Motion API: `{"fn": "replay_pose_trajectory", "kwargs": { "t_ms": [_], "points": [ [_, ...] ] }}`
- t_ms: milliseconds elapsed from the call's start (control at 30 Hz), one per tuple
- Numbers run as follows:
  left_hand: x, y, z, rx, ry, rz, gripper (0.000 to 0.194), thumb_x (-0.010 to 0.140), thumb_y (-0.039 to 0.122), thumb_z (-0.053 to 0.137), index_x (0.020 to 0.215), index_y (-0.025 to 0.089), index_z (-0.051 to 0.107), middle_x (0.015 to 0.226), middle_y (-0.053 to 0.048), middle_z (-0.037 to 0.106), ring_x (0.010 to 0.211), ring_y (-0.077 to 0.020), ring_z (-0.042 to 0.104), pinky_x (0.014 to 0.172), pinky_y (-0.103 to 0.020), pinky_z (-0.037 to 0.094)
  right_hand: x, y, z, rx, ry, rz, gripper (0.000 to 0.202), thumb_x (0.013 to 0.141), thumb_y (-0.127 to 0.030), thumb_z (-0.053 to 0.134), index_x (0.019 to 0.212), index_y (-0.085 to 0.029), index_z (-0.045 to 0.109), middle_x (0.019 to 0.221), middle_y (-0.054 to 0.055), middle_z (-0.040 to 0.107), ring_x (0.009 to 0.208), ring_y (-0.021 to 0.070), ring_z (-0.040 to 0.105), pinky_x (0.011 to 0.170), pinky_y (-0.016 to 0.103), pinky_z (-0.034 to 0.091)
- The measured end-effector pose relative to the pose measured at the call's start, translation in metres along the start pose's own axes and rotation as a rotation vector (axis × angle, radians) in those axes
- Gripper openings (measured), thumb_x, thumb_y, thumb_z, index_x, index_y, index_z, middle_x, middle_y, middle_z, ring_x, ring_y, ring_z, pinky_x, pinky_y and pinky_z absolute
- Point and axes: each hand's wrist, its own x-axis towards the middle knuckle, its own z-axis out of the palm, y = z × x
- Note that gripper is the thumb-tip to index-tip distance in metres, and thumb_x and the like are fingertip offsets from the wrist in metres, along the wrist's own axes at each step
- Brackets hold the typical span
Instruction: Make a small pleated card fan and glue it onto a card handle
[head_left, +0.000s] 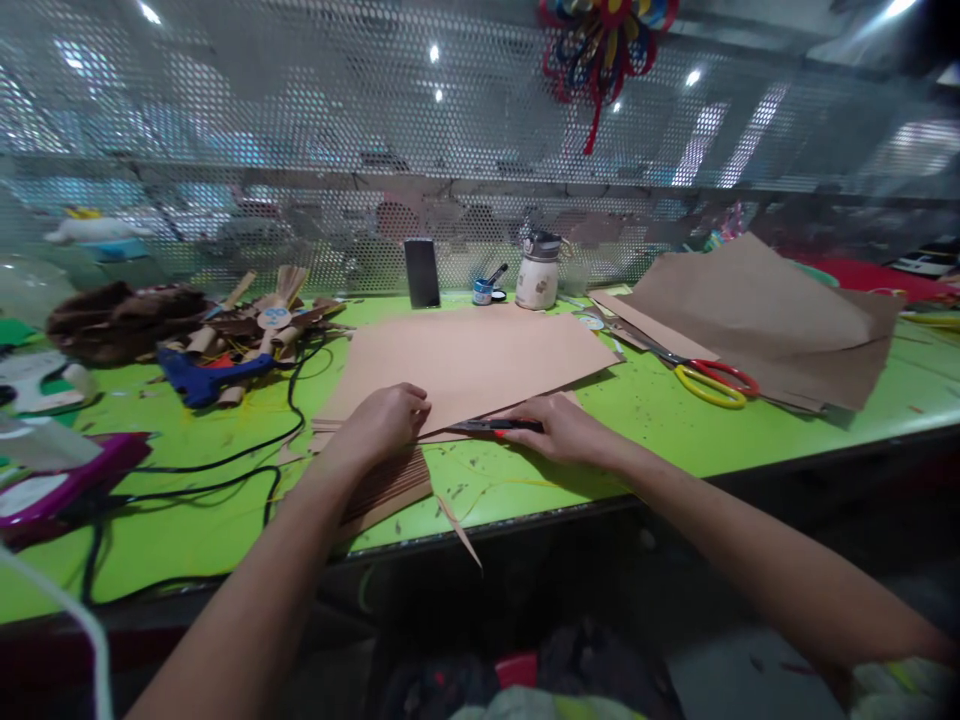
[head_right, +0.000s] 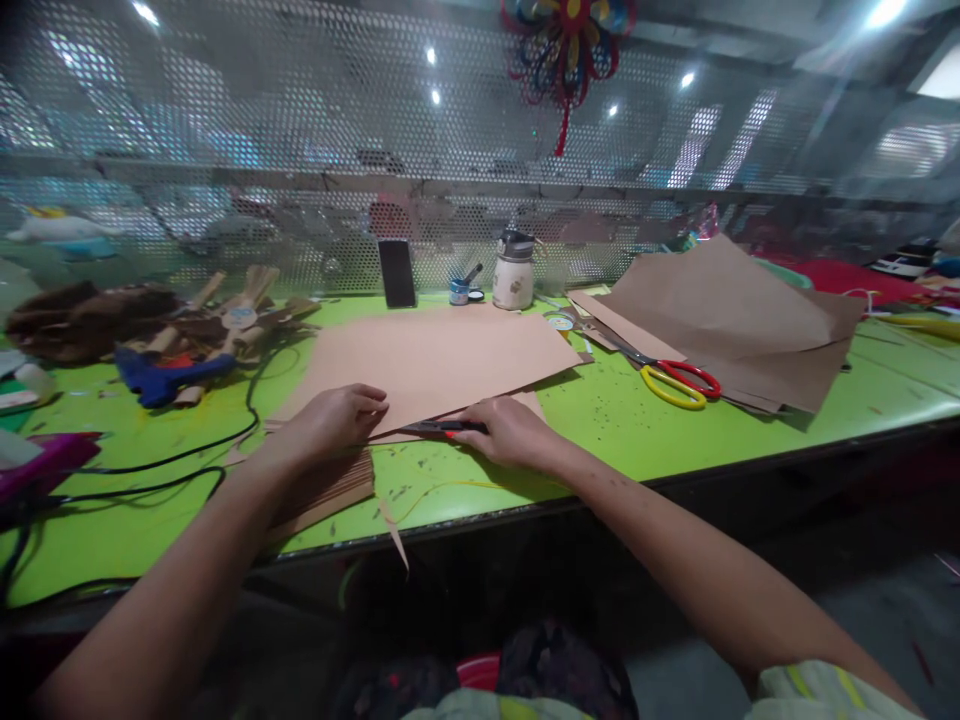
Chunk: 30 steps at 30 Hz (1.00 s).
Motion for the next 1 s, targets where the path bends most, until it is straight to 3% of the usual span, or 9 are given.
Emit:
{"fn": "replay_pose_trajectory", "kwargs": {
  "t_ms": [233,367,833,1000],
  "points": [
    [0.002,-0.002,0.001,0.001,0.008,-0.023,0.040,0.093,0.030,0.043,0.086,0.019,0.082,0.116,-0.013,0.078,0.097,-0.0256,0.074,0.088,-0.034,0.055,0.006,-0.005,0.001,0.044,-0.028,0.005,0.035,0.099,-0.035,0.064,0.128,-0.022,0.077,0.102,0.010,0.083,0.081,0.0225,0.069,0.067,0.029,0.042],
    [0.002,-0.002,0.000,0.006,0.007,-0.022,0.041,0.094,0.031,0.043,0.086,0.020,0.082,0.118,-0.012,0.078,0.100,-0.0251,0.074,0.089,-0.033,0.054,0.004,-0.009,0.002,0.069,-0.046,-0.001,0.035,0.100,-0.034,0.063,0.131,-0.024,0.075,0.099,0.009,0.083,0.076,0.0205,0.067,0.067,0.028,0.042],
    [0.001,-0.001,-0.005,-0.008,-0.013,0.006,0.036,0.092,0.029,0.046,0.083,0.022,0.080,0.116,-0.009,0.078,0.100,-0.0232,0.073,0.088,-0.030,0.052,0.012,-0.017,0.010,0.087,-0.059,-0.001,0.035,0.101,-0.036,0.063,0.129,-0.019,0.077,0.106,0.013,0.082,0.084,0.0229,0.070,0.073,0.030,0.047],
    [0.002,0.000,-0.006,-0.020,-0.016,-0.018,0.043,0.095,0.032,0.042,0.083,0.019,0.081,0.117,-0.015,0.078,0.100,-0.0272,0.074,0.089,-0.035,0.054,0.020,-0.019,0.013,0.080,-0.064,0.007,0.031,0.099,-0.035,0.067,0.122,-0.018,0.080,0.106,0.012,0.082,0.086,0.0229,0.070,0.072,0.029,0.046]
  ]
}}
